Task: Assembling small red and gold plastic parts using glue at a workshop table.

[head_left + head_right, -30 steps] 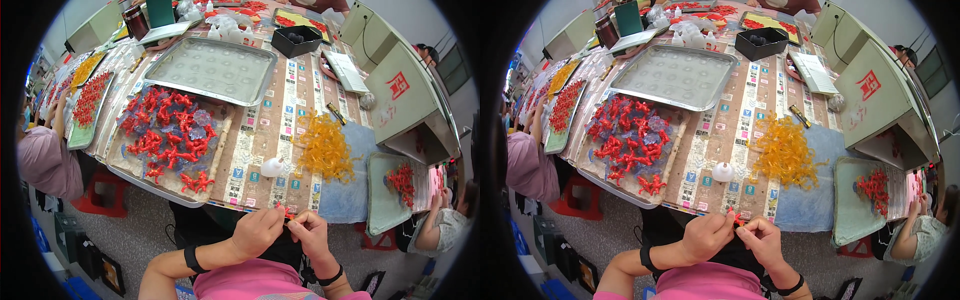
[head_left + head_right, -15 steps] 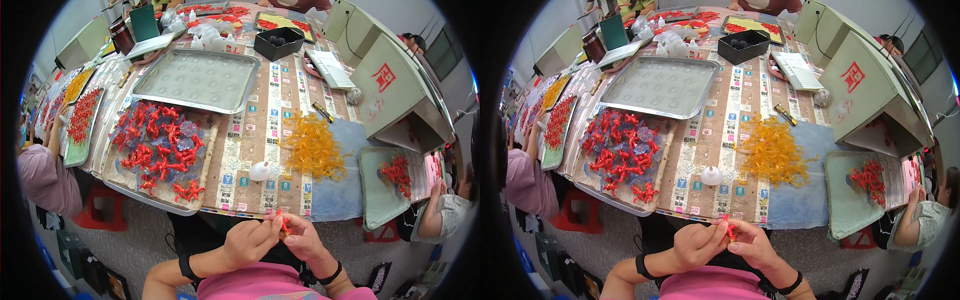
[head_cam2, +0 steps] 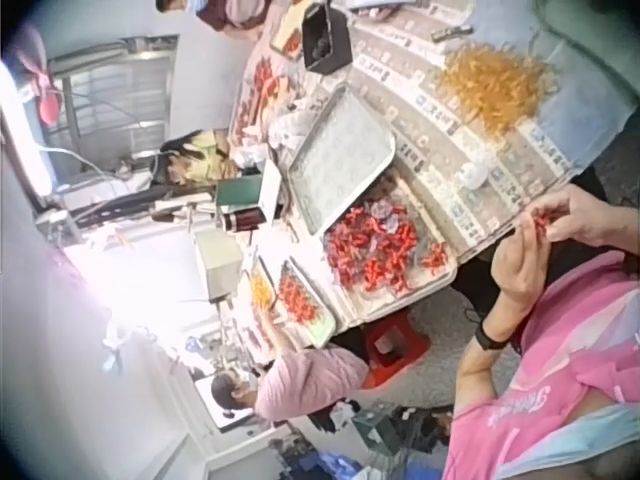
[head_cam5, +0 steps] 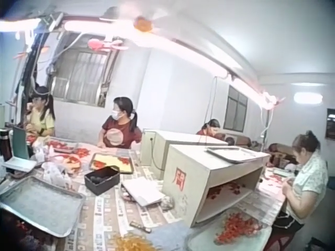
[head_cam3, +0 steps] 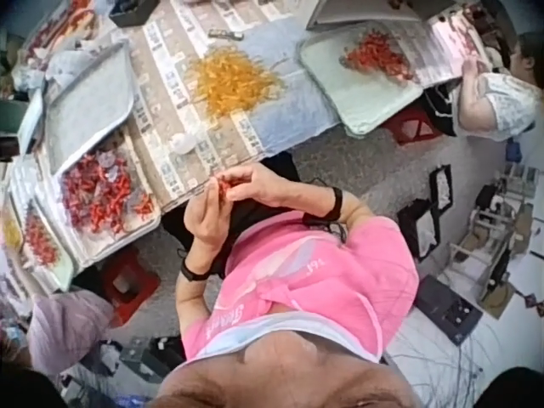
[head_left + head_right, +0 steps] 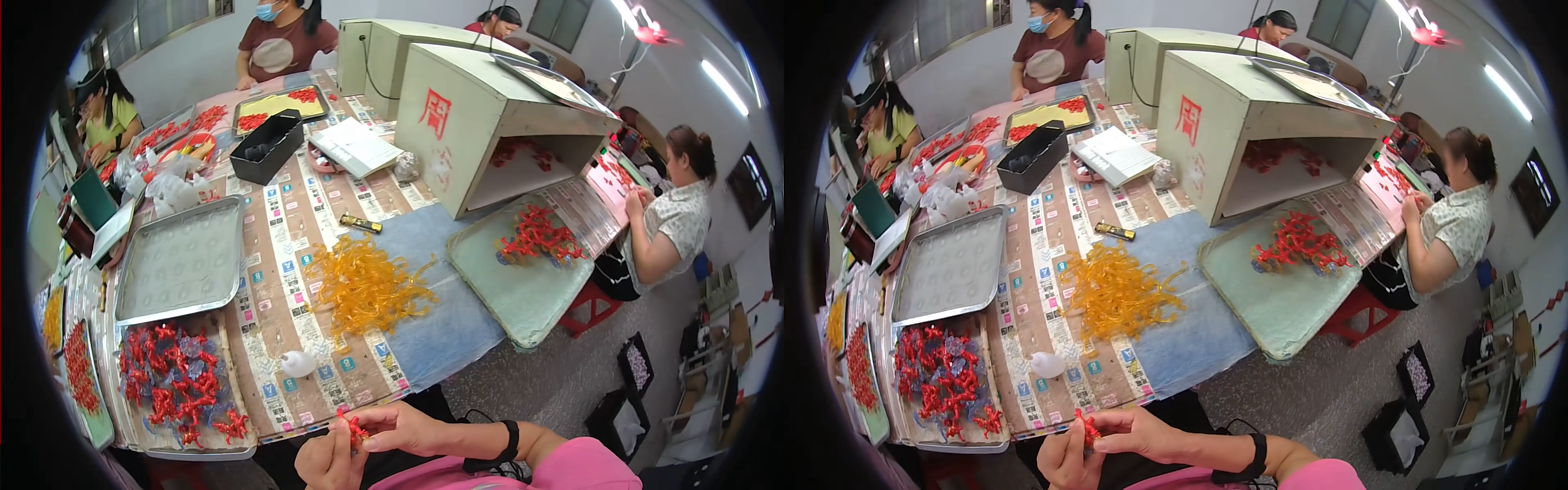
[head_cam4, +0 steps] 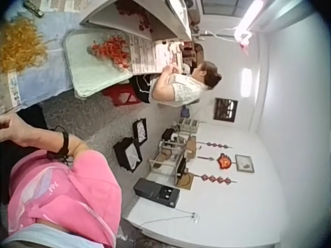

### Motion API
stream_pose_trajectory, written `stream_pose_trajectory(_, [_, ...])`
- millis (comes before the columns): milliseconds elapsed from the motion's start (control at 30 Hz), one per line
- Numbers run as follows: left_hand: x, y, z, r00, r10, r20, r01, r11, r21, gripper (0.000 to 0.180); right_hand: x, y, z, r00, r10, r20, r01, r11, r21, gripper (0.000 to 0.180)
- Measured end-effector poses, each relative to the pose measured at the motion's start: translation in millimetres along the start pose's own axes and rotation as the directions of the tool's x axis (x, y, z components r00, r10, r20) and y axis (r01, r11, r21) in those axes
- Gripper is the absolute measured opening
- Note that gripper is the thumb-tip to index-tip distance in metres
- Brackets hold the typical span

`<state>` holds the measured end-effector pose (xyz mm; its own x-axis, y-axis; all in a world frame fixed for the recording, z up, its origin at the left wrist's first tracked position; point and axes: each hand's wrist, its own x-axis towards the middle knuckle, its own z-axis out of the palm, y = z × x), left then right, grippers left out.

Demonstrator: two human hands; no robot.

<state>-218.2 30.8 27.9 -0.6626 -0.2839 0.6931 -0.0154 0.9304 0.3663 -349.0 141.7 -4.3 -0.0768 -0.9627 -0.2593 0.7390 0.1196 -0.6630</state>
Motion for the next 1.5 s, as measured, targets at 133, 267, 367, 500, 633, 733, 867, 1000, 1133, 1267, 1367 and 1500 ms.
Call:
stream_pose_trajectory(133, [-3.8, -3.7, 5.7, 0.999, 0.038, 0.013, -0.038, 0.999, 0.000, 0.041, -0.4, 0.7, -2.5, 1.000, -0.003, 0.030, 0.004, 0.999, -0.036, 0.044])
stream_pose_trajectory(267, [-0.7, -2.5, 7.0, 0.991, -0.010, 0.136, 0.026, 0.993, -0.118, 0.051, -7.0, -10.1, -4.7, 1.000, -0.020, -0.009, 0.020, 0.999, -0.031, 0.047])
stream_pose_trajectory(367, [-0.9, -2.9, 10.0, 0.996, -0.008, 0.092, 0.017, 0.995, -0.102, 0.048, -6.2, -8.3, -9.2, 1.000, -0.016, -0.010, 0.016, 1.000, -0.007, 0.049])
stream_pose_trajectory(500, [-3.9, -1.1, 9.5, 0.999, 0.006, 0.052, -0.002, 0.998, -0.071, 0.047, -7.9, -13.8, -5.0, 1.000, 0.013, -0.011, -0.014, 0.999, -0.046, 0.056])
stream_pose_trajectory(633, [-5.1, 0.6, 12.2, 0.999, 0.025, 0.021, -0.023, 0.997, -0.071, 0.047, -11.4, -12.8, -5.4, 1.000, -0.025, -0.011, 0.024, 0.997, -0.070, 0.056])
stream_pose_trajectory(733, [-4.8, 1.5, 11.8, 0.999, 0.037, 0.024, -0.036, 0.998, -0.053, 0.048, -13.3, -13.9, -3.4, 0.999, -0.029, -0.033, 0.026, 0.996, -0.087, 0.056])
stream_pose_trajectory(867, [-4.1, 1.1, 12.1, 0.999, 0.041, 0.022, -0.039, 0.996, -0.076, 0.047, -14.2, -14.0, -3.5, 0.998, -0.054, -0.027, 0.052, 0.996, -0.076, 0.056])
stream_pose_trajectory(1000, [-0.4, 0.4, 11.6, 0.999, -0.034, 0.028, 0.037, 0.988, -0.151, 0.043, -15.1, -12.9, -4.8, 0.998, -0.048, -0.043, 0.045, 0.998, -0.049, 0.050])
stream_pose_trajectory(1133, [-0.5, 8.9, 6.8, 0.951, -0.309, 0.024, 0.303, 0.912, -0.276, 0.039, -14.7, -18.0, -1.0, 0.995, -0.095, -0.020, 0.093, 0.991, -0.095, 0.044])
stream_pose_trajectory(1267, [-5.6, 3.3, 1.4, 0.739, -0.575, 0.350, 0.664, 0.533, -0.525, 0.037, -11.5, -18.4, -2.9, 0.954, -0.283, -0.094, 0.219, 0.878, -0.425, 0.030])
stream_pose_trajectory(1367, [-6.5, 2.7, -0.5, 0.520, -0.590, 0.618, 0.749, -0.034, -0.662, 0.032, -9.4, -19.3, -0.4, 0.912, -0.355, -0.206, 0.273, 0.900, -0.340, 0.023])
stream_pose_trajectory(1500, [-8.2, 0.9, -0.5, 0.411, -0.494, 0.766, 0.719, -0.340, -0.606, 0.028, -11.6, -27.5, -1.9, 0.924, -0.366, -0.114, 0.257, 0.811, -0.525, 0.021])
